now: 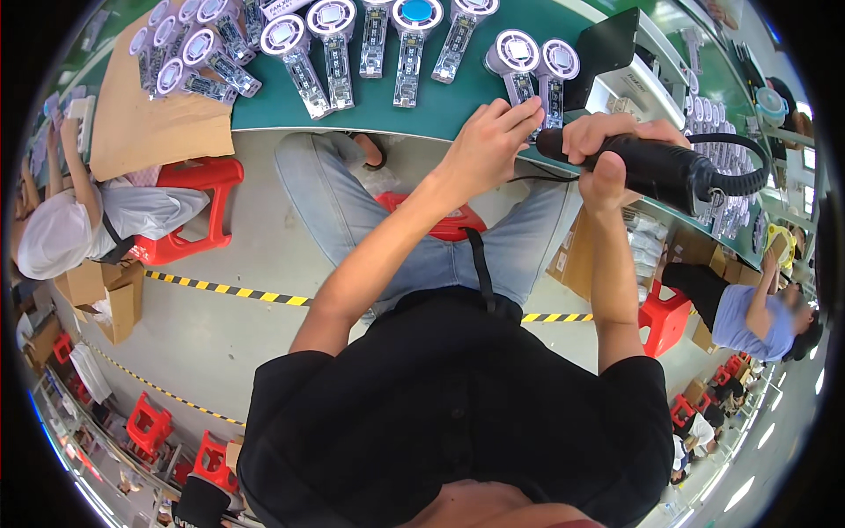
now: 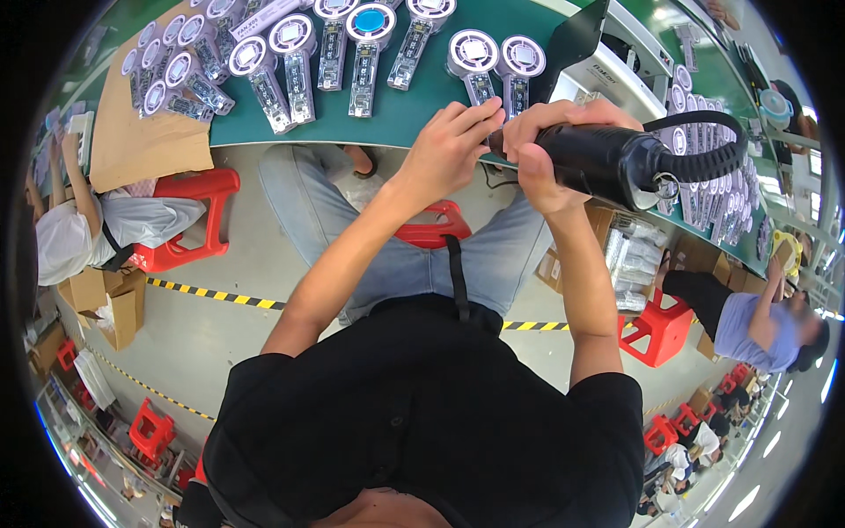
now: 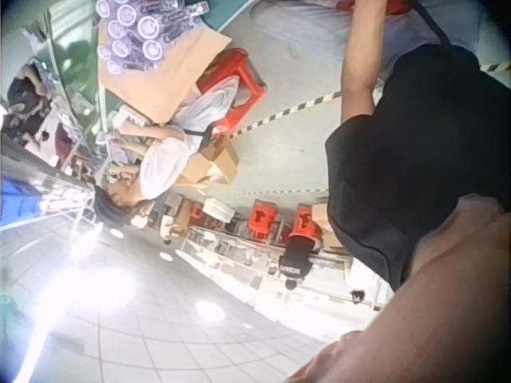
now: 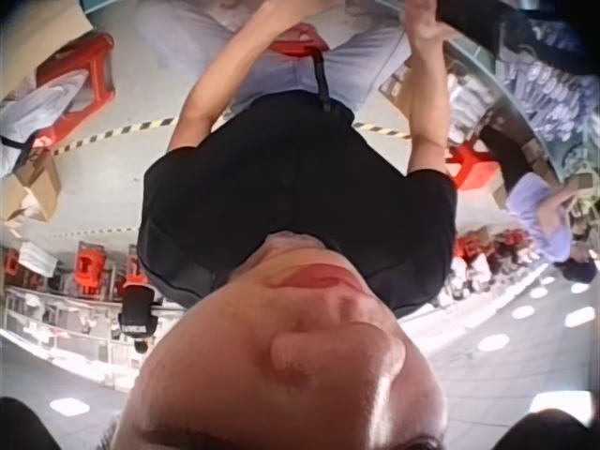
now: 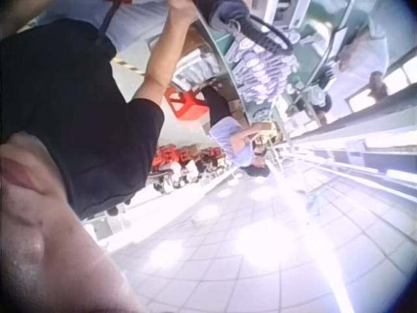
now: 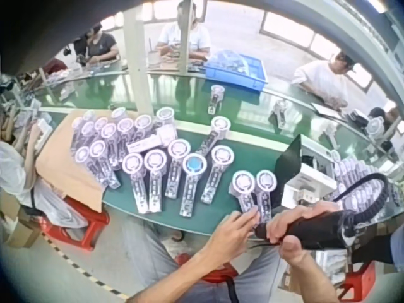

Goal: Assembling electronic handheld fans by using a heat gun to seal or shrink components on an assembly line.

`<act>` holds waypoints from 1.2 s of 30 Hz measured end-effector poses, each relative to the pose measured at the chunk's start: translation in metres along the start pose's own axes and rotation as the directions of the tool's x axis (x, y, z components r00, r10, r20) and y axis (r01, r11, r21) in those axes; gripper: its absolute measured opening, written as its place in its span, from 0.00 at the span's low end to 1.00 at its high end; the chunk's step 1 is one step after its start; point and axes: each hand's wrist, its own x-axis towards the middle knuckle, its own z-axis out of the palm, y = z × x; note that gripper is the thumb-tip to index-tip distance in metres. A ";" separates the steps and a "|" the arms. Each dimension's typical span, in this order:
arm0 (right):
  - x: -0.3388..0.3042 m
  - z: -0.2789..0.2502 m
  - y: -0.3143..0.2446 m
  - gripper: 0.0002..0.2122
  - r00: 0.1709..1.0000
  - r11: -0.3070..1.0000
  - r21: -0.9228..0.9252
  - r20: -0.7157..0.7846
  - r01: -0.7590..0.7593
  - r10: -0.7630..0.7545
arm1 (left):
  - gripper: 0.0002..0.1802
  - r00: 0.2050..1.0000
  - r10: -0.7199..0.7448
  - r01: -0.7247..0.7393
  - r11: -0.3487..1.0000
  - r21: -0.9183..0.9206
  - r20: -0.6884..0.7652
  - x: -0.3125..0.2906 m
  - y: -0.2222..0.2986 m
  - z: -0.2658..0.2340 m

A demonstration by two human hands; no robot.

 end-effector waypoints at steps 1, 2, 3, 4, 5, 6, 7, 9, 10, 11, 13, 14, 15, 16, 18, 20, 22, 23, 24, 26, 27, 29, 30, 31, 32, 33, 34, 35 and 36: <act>0.000 0.002 0.000 0.25 0.999 1.000 0.013 -0.049 -0.012 0.013 | 0.30 1.000 -0.007 0.007 1.000 0.004 -0.004 0.000 0.001 0.000; 0.000 0.001 -0.001 0.25 0.999 1.000 0.017 -0.047 -0.002 0.003 | 0.30 1.000 0.001 -0.001 1.000 0.012 -0.007 0.001 0.002 -0.001; 0.000 -0.001 -0.001 0.26 1.000 1.000 -0.017 -0.024 -0.014 0.013 | 0.30 1.000 0.006 -0.005 1.000 0.030 -0.016 0.001 0.003 -0.001; 0.000 -0.003 -0.002 0.27 1.000 0.998 -0.051 -0.002 -0.023 0.023 | 0.30 1.000 0.012 -0.011 0.999 0.049 -0.026 0.001 0.004 -0.001; -0.001 -0.001 -0.003 0.25 1.000 0.994 -0.108 -0.011 -0.030 0.029 | 0.29 1.000 0.007 -0.006 0.999 0.048 -0.023 0.001 0.006 -0.003; -0.009 -0.010 -0.007 0.23 0.992 0.939 -0.321 -0.024 -0.124 0.123 | 0.29 1.000 0.005 -0.004 0.999 0.046 -0.024 0.002 0.009 -0.003; -0.018 -0.007 -0.004 0.22 0.979 0.923 -0.336 -0.141 -0.188 0.148 | 0.30 0.998 0.044 -0.040 0.993 0.114 -0.034 0.000 0.004 0.003; -0.017 -0.020 -0.004 0.24 0.995 0.929 -0.365 0.051 -0.062 0.087 | 0.34 0.998 0.011 -0.006 0.995 0.100 -0.055 0.002 0.015 0.006; -0.012 -0.020 -0.008 0.26 0.995 0.965 -0.245 0.010 -0.093 0.098 | 0.42 0.997 0.000 0.013 0.989 0.147 -0.083 0.000 0.017 0.015; -0.008 -0.019 -0.016 0.28 0.993 0.984 -0.131 -0.030 -0.117 0.114 | 0.45 0.989 -0.056 0.076 0.985 0.152 -0.134 0.005 0.031 0.021; -0.001 -0.014 -0.030 0.32 0.969 0.999 0.041 -0.247 0.027 -0.016 | 0.53 0.972 -0.121 0.167 0.959 0.230 -0.202 0.010 0.043 0.029; 0.003 -0.021 -0.043 0.31 0.957 0.995 0.071 -0.286 0.070 -0.047 | 0.53 0.960 -0.159 0.227 0.922 0.313 -0.229 0.016 0.046 0.030; 0.001 -0.035 -0.057 0.30 0.943 0.996 0.031 -0.326 0.079 -0.065 | 0.53 0.947 -0.198 0.286 0.878 0.384 -0.252 0.022 0.049 0.033; -0.002 -0.048 -0.069 0.27 0.927 0.996 -0.006 -0.363 0.094 -0.090 | 0.50 0.935 -0.213 0.325 0.836 0.442 -0.285 0.030 0.048 0.035; -0.032 -0.088 -0.080 0.23 0.874 0.999 0.002 -0.484 0.049 -0.042 | 0.46 0.934 -0.245 0.346 0.806 0.481 -0.261 0.037 0.049 0.033; -0.071 -0.119 -0.080 0.19 0.806 0.999 0.019 -0.591 -0.036 0.041 | 0.46 0.914 -0.330 0.404 0.777 0.483 -0.235 0.042 0.048 0.029; -0.120 -0.141 -0.070 0.15 0.647 0.985 0.023 -0.752 -0.168 0.128 | 0.42 0.894 -0.407 0.441 0.737 0.512 -0.185 0.049 0.047 0.027; -0.145 -0.146 -0.062 0.14 0.489 0.967 0.109 -0.846 -0.232 0.213 | 0.42 0.897 -0.401 0.437 0.731 0.524 -0.187 0.054 0.046 0.025; -0.168 -0.149 -0.052 0.13 0.332 0.944 0.149 -0.910 -0.296 0.248 | 0.41 0.907 -0.398 0.408 0.747 0.526 -0.138 0.059 0.044 0.023; -0.218 -0.153 -0.029 0.16 0.085 0.910 0.282 -0.943 -0.303 0.321 | 0.37 0.899 -0.434 0.403 0.766 0.500 -0.060 0.070 0.049 0.015; -0.244 -0.154 -0.016 0.17 -0.005 0.902 0.343 -0.935 -0.262 0.354 | 0.37 0.888 -0.457 0.426 0.770 0.475 -0.056 0.077 0.052 0.008; -0.272 -0.142 -0.001 0.17 -0.174 0.884 0.397 -0.916 -0.246 0.362 | 0.38 0.869 -0.492 0.457 0.749 0.479 -0.060 0.096 0.060 -0.004; -0.284 -0.136 0.005 0.16 -0.196 0.874 0.411 -0.909 -0.258 0.369 | 0.37 0.914 -0.384 0.395 0.767 0.506 -0.133 0.106 0.057 -0.008; -0.290 -0.131 0.009 0.16 -0.200 0.867 0.407 -0.911 -0.285 0.362 | 0.37 0.928 -0.332 0.369 0.767 0.525 -0.168 0.123 0.055 -0.012; -0.295 -0.130 0.012 0.16 -0.208 0.861 0.399 -0.914 -0.315 0.347 | 0.38 0.940 -0.280 0.342 0.770 0.539 -0.195 0.144 0.051 -0.014; -0.291 -0.132 0.010 0.16 -0.219 0.851 0.413 -0.908 -0.323 0.358 | 0.37 0.946 -0.226 0.315 0.808 0.498 -0.233 0.169 0.038 -0.011; -0.292 -0.136 0.012 0.16 -0.221 0.853 0.413 -0.907 -0.318 0.357 | 0.37 0.955 -0.201 0.284 0.832 0.476 -0.219 0.199 0.020 -0.008; -0.295 -0.137 0.015 0.16 -0.242 0.848 0.415 -0.906 -0.330 0.348 | 0.37 0.952 -0.179 0.287 0.806 0.518 -0.248 0.229 0.001 -0.003; -0.298 -0.139 0.017 0.16 -0.264 0.846 0.410 -0.905 -0.342 0.332 | 0.39 0.947 -0.229 0.316 0.776 0.546 -0.223 0.258 -0.024 0.004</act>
